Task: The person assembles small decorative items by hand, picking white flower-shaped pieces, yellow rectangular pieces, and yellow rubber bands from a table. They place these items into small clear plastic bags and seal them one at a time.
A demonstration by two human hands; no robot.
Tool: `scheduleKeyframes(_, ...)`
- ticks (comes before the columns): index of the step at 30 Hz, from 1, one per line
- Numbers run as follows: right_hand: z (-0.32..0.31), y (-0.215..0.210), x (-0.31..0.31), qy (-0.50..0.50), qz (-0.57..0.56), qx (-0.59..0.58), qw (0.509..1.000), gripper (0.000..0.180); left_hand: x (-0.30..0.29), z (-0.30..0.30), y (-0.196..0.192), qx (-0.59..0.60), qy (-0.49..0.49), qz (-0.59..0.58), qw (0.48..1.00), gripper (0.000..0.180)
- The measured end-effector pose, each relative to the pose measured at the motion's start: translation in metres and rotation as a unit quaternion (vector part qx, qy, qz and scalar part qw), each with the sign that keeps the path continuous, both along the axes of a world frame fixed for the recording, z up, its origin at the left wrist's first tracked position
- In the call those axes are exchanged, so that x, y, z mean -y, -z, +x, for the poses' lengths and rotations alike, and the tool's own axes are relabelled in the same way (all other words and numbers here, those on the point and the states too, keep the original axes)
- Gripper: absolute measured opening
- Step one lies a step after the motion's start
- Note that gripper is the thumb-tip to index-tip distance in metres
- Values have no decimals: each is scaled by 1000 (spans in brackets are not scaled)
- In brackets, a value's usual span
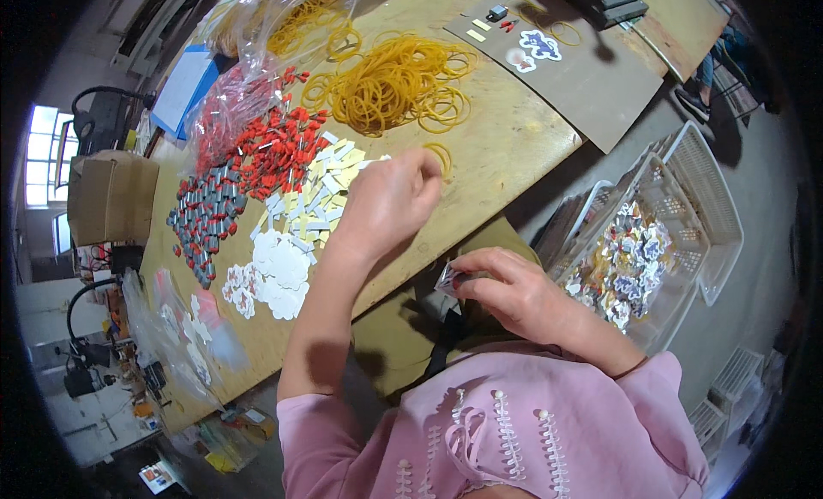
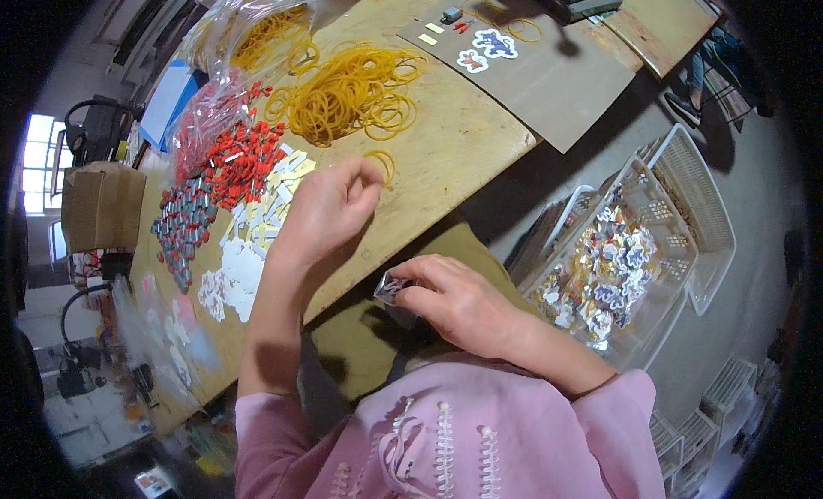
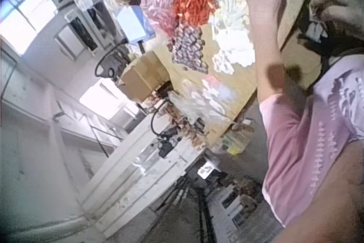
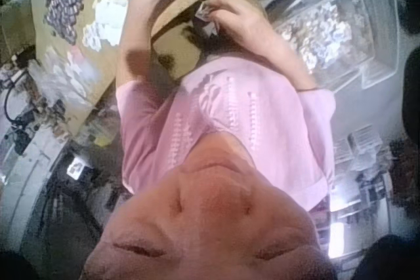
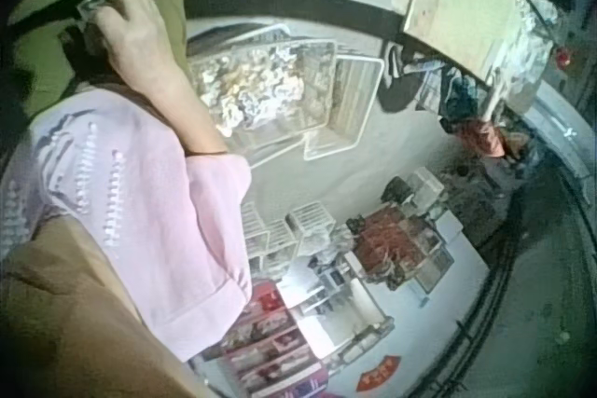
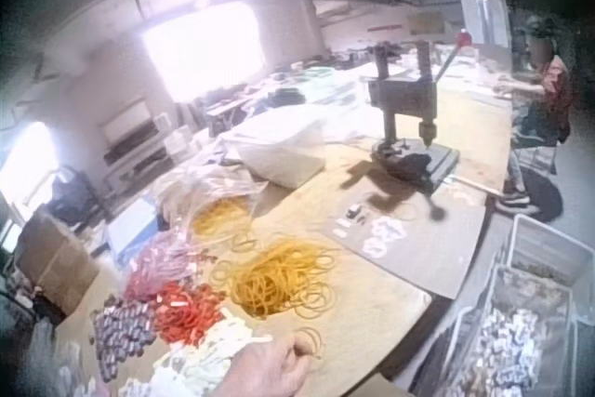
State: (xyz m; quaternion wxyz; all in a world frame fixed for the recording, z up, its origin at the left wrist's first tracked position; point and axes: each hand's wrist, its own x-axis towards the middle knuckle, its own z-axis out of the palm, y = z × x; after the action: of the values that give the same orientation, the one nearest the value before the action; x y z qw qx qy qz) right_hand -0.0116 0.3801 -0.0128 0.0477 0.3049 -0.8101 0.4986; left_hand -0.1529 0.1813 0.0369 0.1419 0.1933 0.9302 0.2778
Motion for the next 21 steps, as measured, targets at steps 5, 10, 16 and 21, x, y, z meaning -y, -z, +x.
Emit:
scheduleKeyframes(5,-3,8,-6,5,0,4,1000,19,-12,-12,1,-52,-13,48,997,21)
scheduleKeyframes(10,-5,8,-4,-3,-8,5,1000,21,-20,-49,23,-217,44,36,975,20)
scheduleKeyframes(16,-5,13,-8,1,3,9,1000,22,-23,-64,18,-148,32,-5,989,13)
scheduleKeyframes(21,-5,14,-8,2,5,8,1000,21,-19,-62,21,-117,-12,49,992,15)
